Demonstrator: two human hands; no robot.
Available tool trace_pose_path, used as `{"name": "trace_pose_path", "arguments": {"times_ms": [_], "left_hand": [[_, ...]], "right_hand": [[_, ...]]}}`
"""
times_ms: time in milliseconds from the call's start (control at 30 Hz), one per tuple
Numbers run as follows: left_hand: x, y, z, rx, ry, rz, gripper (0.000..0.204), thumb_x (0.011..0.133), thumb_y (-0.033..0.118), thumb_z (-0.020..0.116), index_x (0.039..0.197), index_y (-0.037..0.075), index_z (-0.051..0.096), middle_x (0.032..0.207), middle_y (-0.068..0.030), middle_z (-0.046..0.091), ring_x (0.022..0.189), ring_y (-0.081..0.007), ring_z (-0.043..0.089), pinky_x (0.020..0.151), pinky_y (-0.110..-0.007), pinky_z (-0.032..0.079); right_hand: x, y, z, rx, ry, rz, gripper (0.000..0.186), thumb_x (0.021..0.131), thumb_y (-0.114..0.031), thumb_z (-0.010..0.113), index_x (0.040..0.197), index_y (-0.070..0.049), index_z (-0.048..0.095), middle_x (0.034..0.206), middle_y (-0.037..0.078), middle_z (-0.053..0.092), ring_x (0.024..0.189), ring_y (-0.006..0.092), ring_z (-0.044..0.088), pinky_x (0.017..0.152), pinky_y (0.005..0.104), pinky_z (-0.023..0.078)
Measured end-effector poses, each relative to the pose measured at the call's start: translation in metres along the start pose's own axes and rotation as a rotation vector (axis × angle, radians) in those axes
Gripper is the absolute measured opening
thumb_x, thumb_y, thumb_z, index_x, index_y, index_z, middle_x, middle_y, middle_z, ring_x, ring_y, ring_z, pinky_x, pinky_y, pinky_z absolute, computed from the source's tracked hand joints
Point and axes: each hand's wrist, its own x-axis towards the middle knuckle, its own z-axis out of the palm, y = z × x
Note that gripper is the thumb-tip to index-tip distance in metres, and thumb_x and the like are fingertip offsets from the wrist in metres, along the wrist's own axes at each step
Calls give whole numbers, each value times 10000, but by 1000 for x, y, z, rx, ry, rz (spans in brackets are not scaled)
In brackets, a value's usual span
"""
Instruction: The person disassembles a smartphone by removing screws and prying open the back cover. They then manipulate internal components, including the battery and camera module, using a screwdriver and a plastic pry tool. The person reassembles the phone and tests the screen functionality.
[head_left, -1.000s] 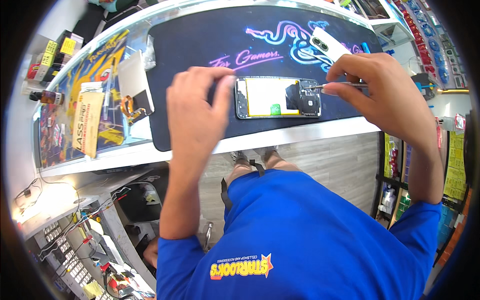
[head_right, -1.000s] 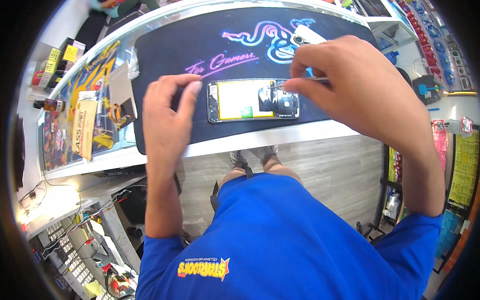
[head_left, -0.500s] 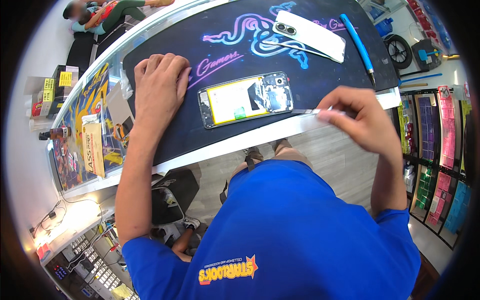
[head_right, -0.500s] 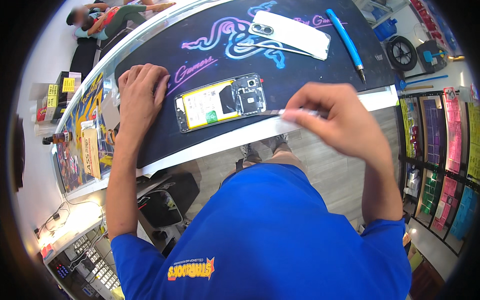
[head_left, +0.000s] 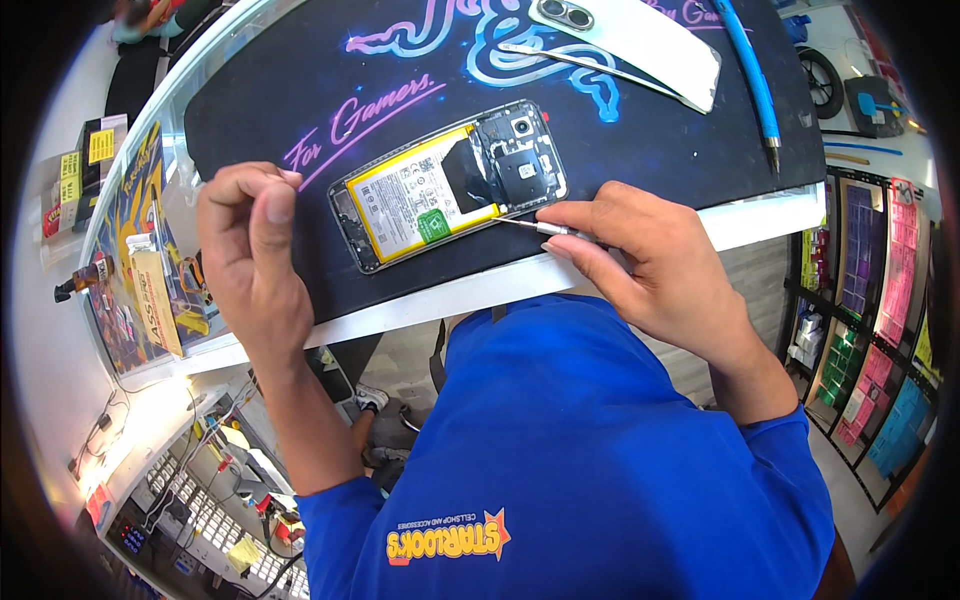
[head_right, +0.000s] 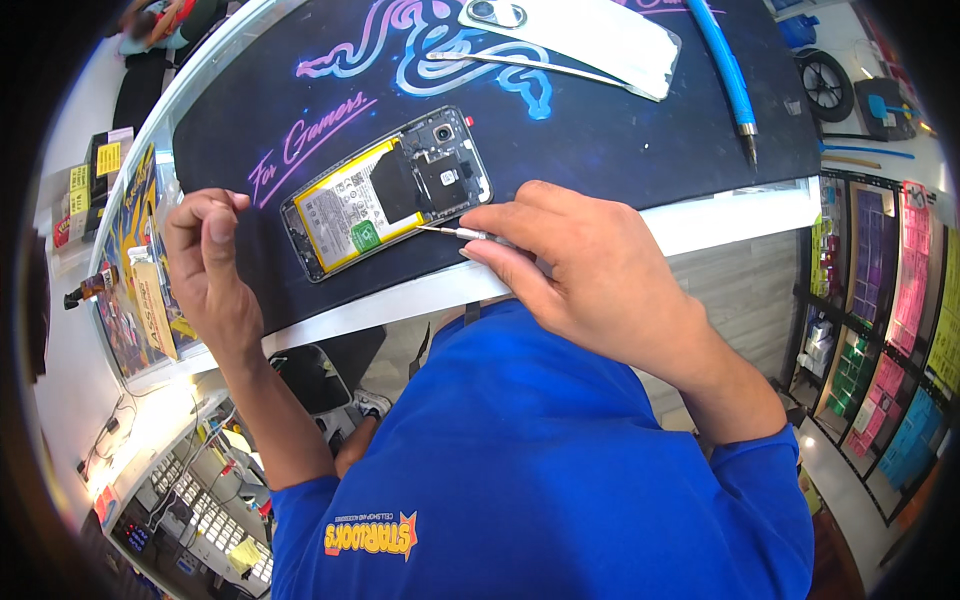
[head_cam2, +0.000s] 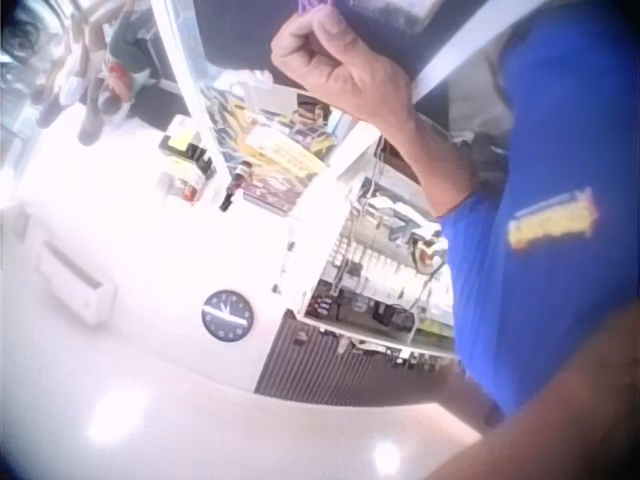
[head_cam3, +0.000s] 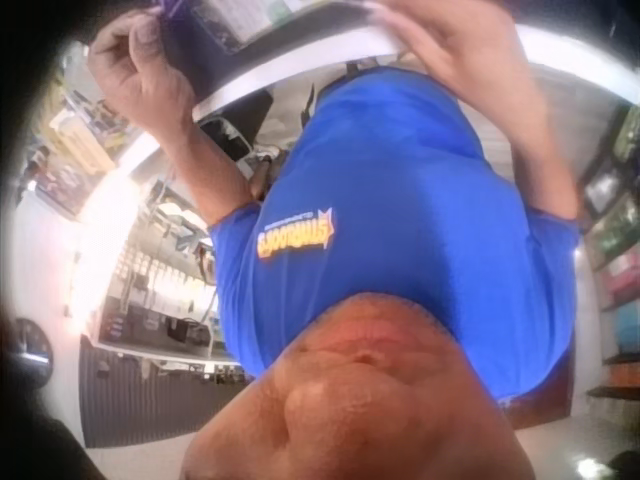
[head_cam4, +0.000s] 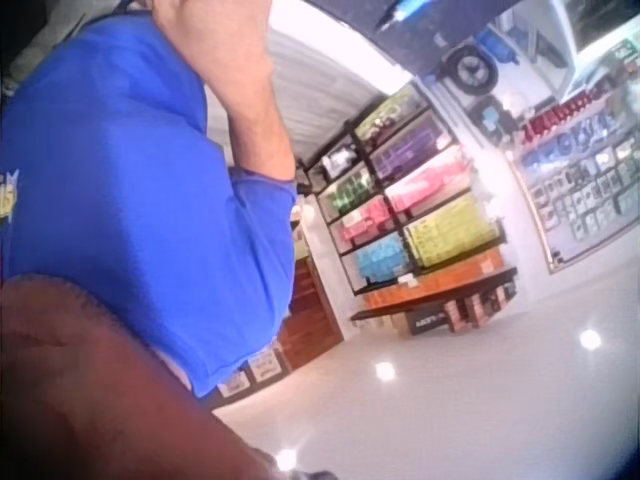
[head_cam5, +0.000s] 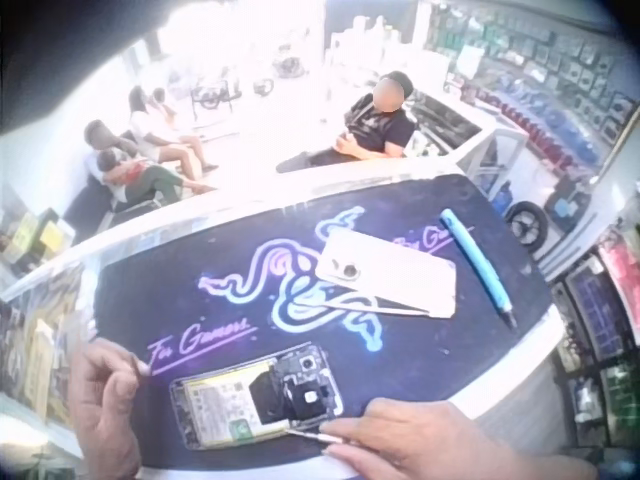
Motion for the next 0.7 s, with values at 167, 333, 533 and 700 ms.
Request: {"name": "trace_pose_path", "arguments": {"times_ms": [167, 333, 533, 700], "left_hand": [[-34, 21, 44, -260, -10, -127, 146, 1038, 13, 785, 1166, -10, 719, 1173, -117, 721, 1125, -179, 692, 1053, -326, 522], [-52, 43, 89, -371, -39, -132, 177, 989, -23, 816, 1158, 4, 771, 1174, -119, 711, 1155, -220, 687, 1052, -354, 536], [-61, 49, 107, -680, 9, -264, 170, 1026, 13, 798, 1192, 7, 762, 1181, -121, 697, 1160, -203, 676, 1055, -348, 534], [-62, 54, 113, -794, 24, -284, 172, 1061, 75, 782, 1203, -3, 725, 1161, -139, 703, 1100, -203, 692, 1089, -387, 534]], "right_hand": [[11, 2, -22, 274, 70, 89, 216, 956, -73, 834, 1165, -19, 826, 835, 20, 689, 682, 75, 573, 571, 266, 392], [19, -3, -43, 251, -80, -18, 244, 900, -76, 846, 1142, -54, 846, 838, 30, 712, 651, 78, 563, 558, 260, 351], [13, 4, -38, 454, -141, 31, 255, 911, -62, 857, 1164, -34, 838, 880, 64, 733, 710, 113, 618, 612, 279, 419], [5, 4, -32, 629, -167, 126, 252, 945, -58, 863, 1194, -45, 829, 930, 54, 747, 720, 96, 610, 618, 265, 429]]}}
